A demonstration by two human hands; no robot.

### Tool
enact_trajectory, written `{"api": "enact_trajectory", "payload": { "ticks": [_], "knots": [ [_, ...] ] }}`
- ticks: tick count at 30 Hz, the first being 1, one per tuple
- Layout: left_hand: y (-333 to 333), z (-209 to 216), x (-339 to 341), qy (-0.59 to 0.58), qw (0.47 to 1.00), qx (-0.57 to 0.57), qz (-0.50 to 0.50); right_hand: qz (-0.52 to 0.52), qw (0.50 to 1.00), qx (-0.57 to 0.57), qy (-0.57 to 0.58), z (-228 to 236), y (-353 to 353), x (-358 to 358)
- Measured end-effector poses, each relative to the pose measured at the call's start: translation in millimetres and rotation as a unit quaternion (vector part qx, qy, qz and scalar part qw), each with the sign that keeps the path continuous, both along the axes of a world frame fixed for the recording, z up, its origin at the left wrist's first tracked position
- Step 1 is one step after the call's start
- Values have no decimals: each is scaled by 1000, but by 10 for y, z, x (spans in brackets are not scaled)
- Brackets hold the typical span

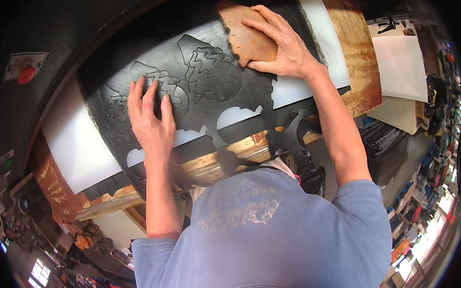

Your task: The person repeatedly rubs a dark rubber sheet against a flat surface using a small wooden block, then peels the sheet away and repeats the process. The person also handles a light-colored rubber sheet in the same manner. The task continues in a repetitive cycle throughout the clip.

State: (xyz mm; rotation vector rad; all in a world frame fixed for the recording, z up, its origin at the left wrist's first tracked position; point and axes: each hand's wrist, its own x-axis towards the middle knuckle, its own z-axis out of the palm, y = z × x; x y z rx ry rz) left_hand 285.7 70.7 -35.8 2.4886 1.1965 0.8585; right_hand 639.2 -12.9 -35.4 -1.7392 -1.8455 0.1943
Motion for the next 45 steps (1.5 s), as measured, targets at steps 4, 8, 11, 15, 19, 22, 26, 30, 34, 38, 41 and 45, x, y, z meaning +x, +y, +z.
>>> {"api": "enact_trajectory", "payload": {
  "ticks": [4,8,11,15,19,22,26,30,34,38,41,45],
  "knots": [
    [-30,77,-52,-63,998,3,-10,-5,1000,2,15,5,-43,27],
    [-474,231,-287,-111,991,-77,-22,-53,998,-2,34,-24,-139,6],
    [-1016,239,-393,-125,978,-157,-55,-67,997,-2,44,-23,-124,2],
    [-1358,-4,-303,-54,986,-88,-128,-47,998,26,44,27,-100,-49],
    [-1351,-105,-250,-63,990,-75,-100,-165,982,80,35,157,-313,-172],
    [-1351,-47,-241,-48,993,-68,-85,-195,926,267,184,437,-461,-151],
    [-1364,13,-178,-63,995,-53,-61,-182,903,339,189,1033,-431,79],
    [-1355,10,-129,-78,995,-26,-57,-79,972,21,219,1591,-718,471],
    [-1374,21,-87,-91,994,-6,-55,-218,880,361,219,1300,-1165,35],
    [-1407,50,-45,-64,997,-10,-30,-279,853,375,233,1348,-1349,-242],
    [-1410,67,-24,-49,998,-33,-11,-166,942,276,93,1367,-1180,-242],
    [-1392,62,-23,-50,998,-35,-7,-169,942,276,92,972,-1430,-167]
  ]
}}
